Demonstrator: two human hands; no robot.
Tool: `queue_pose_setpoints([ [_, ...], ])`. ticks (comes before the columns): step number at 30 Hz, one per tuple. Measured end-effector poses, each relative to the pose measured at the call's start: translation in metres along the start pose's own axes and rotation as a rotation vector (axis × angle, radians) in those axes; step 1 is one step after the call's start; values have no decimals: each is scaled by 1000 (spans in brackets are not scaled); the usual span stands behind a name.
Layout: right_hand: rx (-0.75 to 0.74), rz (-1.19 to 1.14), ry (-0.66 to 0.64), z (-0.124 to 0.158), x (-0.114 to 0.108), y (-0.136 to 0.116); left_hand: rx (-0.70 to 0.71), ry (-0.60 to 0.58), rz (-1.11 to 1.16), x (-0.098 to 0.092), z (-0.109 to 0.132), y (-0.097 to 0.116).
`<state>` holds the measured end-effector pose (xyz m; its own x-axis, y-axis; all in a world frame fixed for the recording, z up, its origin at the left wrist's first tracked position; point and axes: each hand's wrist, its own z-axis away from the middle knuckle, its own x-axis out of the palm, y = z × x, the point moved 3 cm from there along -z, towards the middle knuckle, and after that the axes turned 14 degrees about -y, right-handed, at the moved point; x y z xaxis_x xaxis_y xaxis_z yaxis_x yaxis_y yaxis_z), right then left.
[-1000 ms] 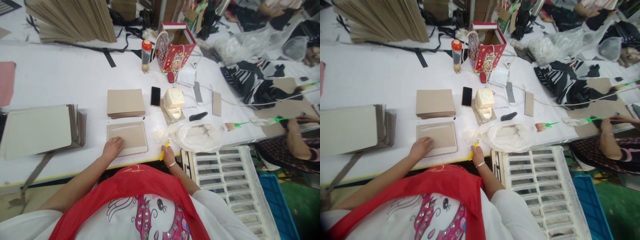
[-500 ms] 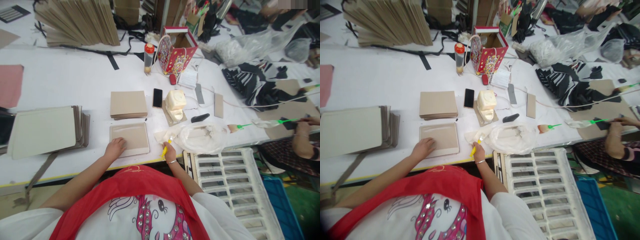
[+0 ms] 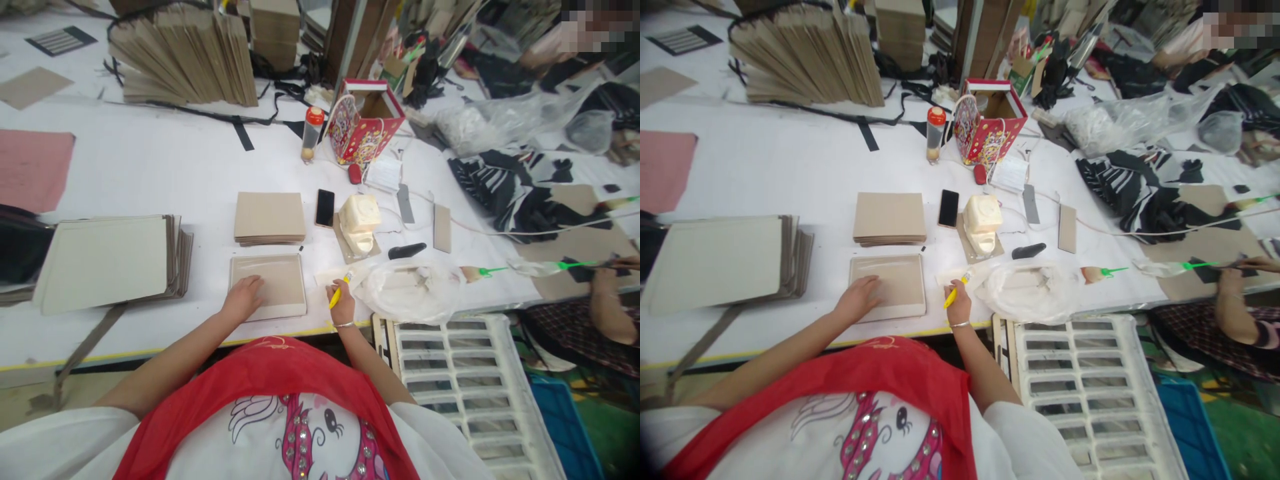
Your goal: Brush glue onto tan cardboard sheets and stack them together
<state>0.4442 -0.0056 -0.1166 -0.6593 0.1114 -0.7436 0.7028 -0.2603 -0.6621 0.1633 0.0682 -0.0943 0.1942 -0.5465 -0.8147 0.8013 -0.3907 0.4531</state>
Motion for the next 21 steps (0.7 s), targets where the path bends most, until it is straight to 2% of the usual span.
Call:
queue_pose_setpoints([
  [2,-23,-13,27,-7,-7,-12,66,66,123,-3,-5,15],
  [4,-57,14,22,-15,-13,-22,135,60,299,-4,-15,36],
  [8,-101,131,-34,-27,-25,-29,177,-90,714,2,-49,84],
  [12,-128,179,-138,-33,-34,-28,118,-289,1182,17,-87,124],
  [14,-126,154,-171,-35,-38,-26,72,-348,1291,26,-103,137],
  [16,-108,112,-124,-38,-48,-23,42,-372,1250,33,-117,143],
  [18,-80,69,-15,-41,-64,-20,49,-362,1037,38,-129,145],
  [21,-42,1,166,-46,-101,-19,77,-307,688,40,-144,143],
])
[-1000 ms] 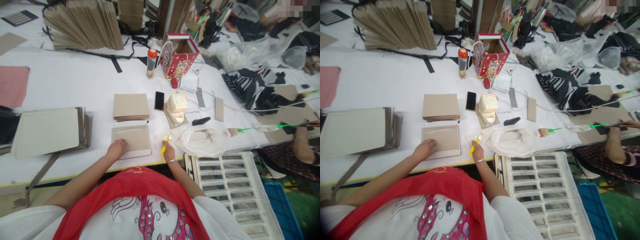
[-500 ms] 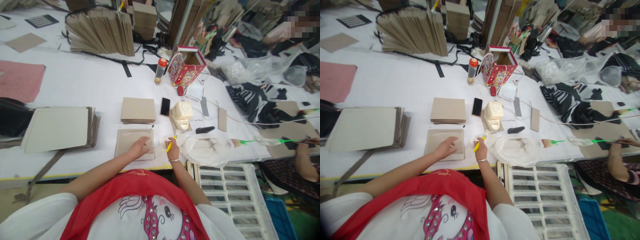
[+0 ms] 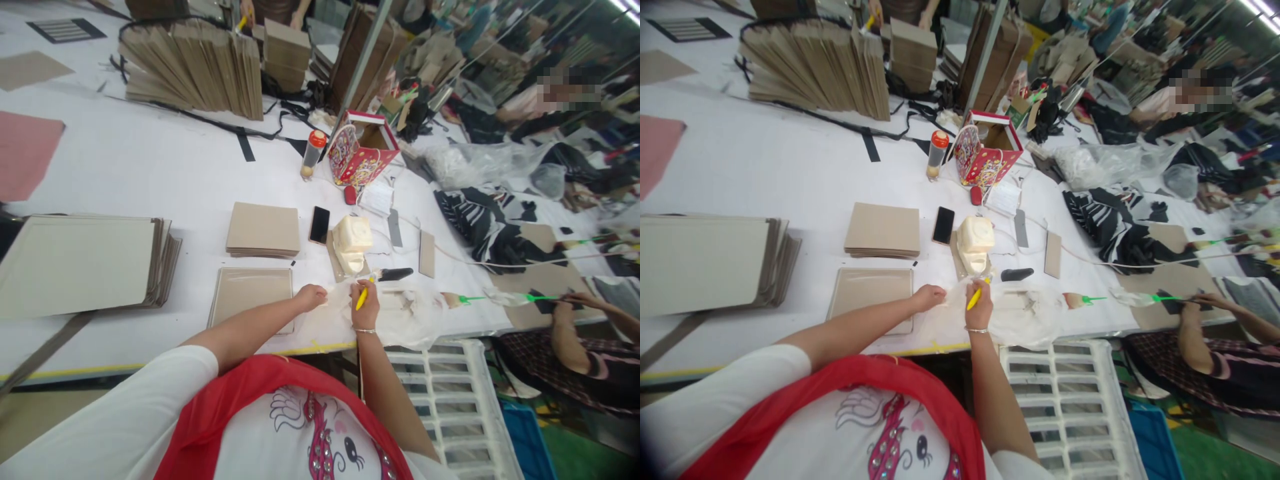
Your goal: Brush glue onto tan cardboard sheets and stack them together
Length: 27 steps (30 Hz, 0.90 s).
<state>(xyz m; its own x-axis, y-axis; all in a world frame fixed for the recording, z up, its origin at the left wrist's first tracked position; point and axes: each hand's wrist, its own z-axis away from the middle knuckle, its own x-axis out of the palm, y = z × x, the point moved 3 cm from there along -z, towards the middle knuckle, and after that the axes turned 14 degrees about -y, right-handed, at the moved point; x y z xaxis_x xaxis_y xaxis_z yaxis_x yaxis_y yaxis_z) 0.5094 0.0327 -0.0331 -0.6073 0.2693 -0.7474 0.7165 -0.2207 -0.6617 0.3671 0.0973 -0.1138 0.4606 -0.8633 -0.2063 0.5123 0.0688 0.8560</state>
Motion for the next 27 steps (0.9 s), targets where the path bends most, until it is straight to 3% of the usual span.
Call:
queue_pose_setpoints([
  [3,-14,-15,132,-11,-38,-8,-22,46,-120,-11,-10,1],
  [6,-58,34,179,-19,-61,-19,-44,93,-207,-28,-13,8],
  [9,-68,27,126,-25,-60,-24,-100,121,-332,-48,-9,16],
  [13,-100,-4,55,-31,-41,-31,-167,146,-459,-73,10,32],
  [16,-179,21,27,-34,-30,-44,4,56,-192,-77,26,52],
  [20,-247,-11,-47,-35,-19,-66,161,-207,336,-52,45,67],
  [23,-227,-54,-22,-34,-9,-72,78,-253,569,-33,66,44],
  [27,-177,-116,-38,-25,21,-65,-55,-138,752,-38,112,-24],
])
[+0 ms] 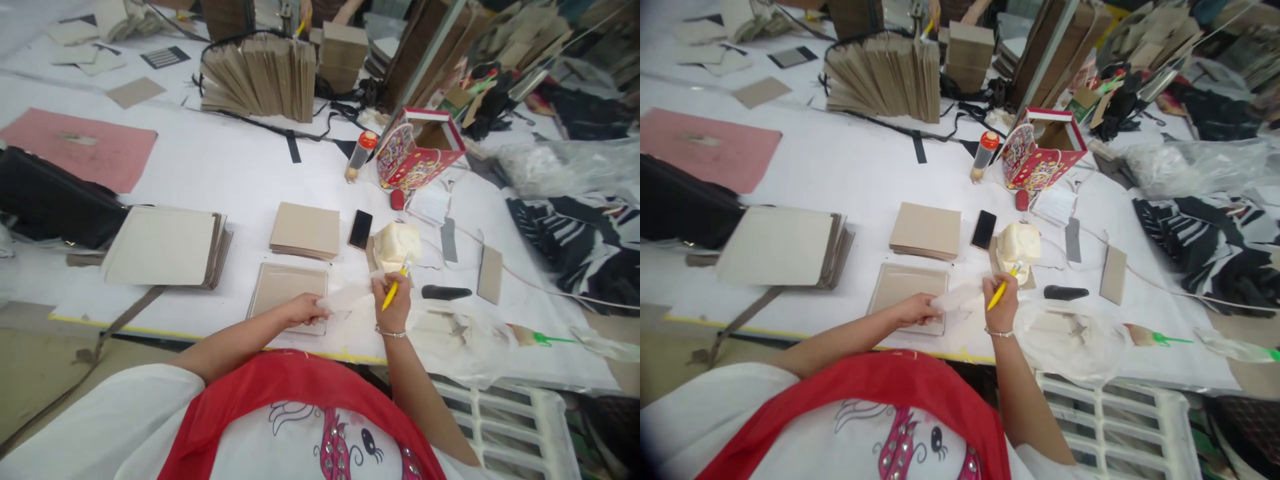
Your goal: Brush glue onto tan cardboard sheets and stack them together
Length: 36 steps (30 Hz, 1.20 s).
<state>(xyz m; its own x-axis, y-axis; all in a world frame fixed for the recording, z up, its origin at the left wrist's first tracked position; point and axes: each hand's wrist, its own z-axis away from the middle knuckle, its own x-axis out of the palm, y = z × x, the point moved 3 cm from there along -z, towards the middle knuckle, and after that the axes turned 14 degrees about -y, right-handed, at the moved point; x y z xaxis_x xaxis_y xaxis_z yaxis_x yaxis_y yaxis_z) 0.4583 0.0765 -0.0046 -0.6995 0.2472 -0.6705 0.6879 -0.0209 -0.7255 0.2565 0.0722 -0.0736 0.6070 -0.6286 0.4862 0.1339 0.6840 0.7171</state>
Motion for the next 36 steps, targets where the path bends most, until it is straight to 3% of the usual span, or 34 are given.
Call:
queue_pose_setpoints([
  [3,28,-24,-74,11,36,9,-18,189,74,-46,42,-25],
  [7,59,2,-175,20,88,13,23,425,130,-92,76,-32],
  [11,40,91,-265,13,130,16,57,662,14,-127,76,-25],
  [15,48,171,-294,3,157,27,-6,855,-331,-156,67,-20],
  [18,38,214,-318,0,169,34,-79,920,-519,-168,63,-19],
  [23,43,265,-347,-2,179,41,-151,987,-602,-172,61,-18],
  [36,76,319,-373,-8,185,43,-207,1027,-543,-180,57,-22],
])
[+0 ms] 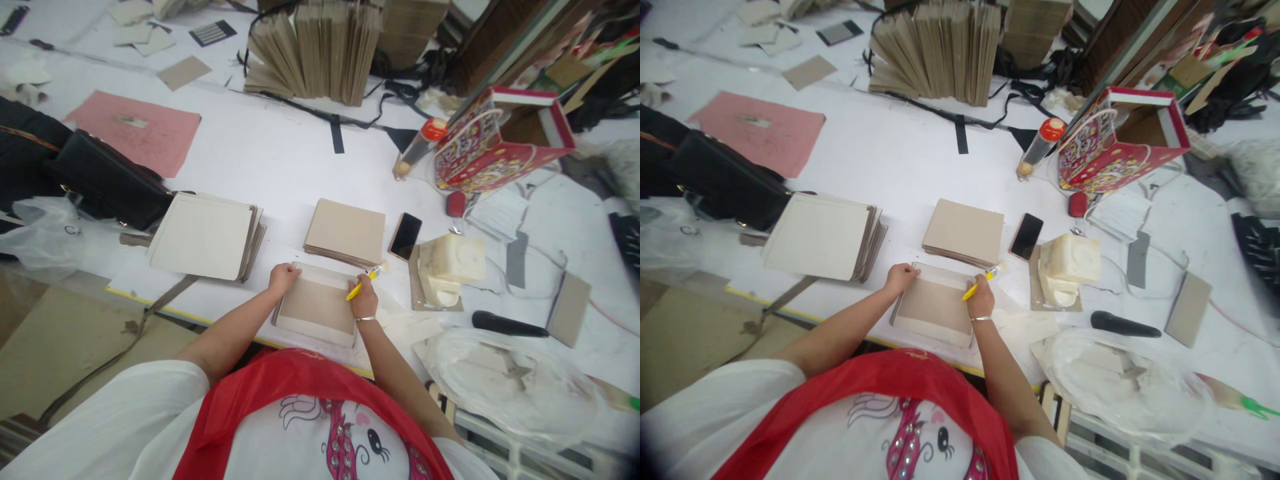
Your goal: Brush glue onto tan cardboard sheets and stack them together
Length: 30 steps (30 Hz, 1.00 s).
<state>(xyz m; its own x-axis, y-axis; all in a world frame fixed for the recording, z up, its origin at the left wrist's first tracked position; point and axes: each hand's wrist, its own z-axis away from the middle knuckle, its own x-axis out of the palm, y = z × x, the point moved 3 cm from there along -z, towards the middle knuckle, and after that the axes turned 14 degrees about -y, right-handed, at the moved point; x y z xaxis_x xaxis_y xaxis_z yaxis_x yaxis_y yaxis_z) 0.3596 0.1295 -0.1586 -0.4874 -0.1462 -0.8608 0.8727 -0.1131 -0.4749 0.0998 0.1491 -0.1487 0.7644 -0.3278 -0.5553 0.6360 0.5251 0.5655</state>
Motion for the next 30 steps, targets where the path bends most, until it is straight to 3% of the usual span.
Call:
queue_pose_setpoints([
  [9,2,56,29,-1,0,2,8,-15,-141,-4,0,1],
  [11,20,66,90,0,-8,6,32,49,-250,-10,6,2],
  [13,9,70,157,4,-16,9,142,162,-377,-13,15,7],
  [15,-66,86,188,10,-19,4,360,205,-511,-5,28,18],
  [17,-196,112,156,17,-13,-6,602,113,-648,15,41,29],
  [19,-328,135,80,25,-1,-17,748,-31,-770,37,50,36],
  [22,-356,152,16,34,7,-16,728,-122,-864,49,56,33],
  [25,-164,112,45,38,-7,9,677,-32,-842,24,66,19],
  [28,6,74,16,35,-27,40,777,142,-778,-24,90,1],
  [30,85,88,5,29,-36,55,802,322,-740,-62,110,-13],
])
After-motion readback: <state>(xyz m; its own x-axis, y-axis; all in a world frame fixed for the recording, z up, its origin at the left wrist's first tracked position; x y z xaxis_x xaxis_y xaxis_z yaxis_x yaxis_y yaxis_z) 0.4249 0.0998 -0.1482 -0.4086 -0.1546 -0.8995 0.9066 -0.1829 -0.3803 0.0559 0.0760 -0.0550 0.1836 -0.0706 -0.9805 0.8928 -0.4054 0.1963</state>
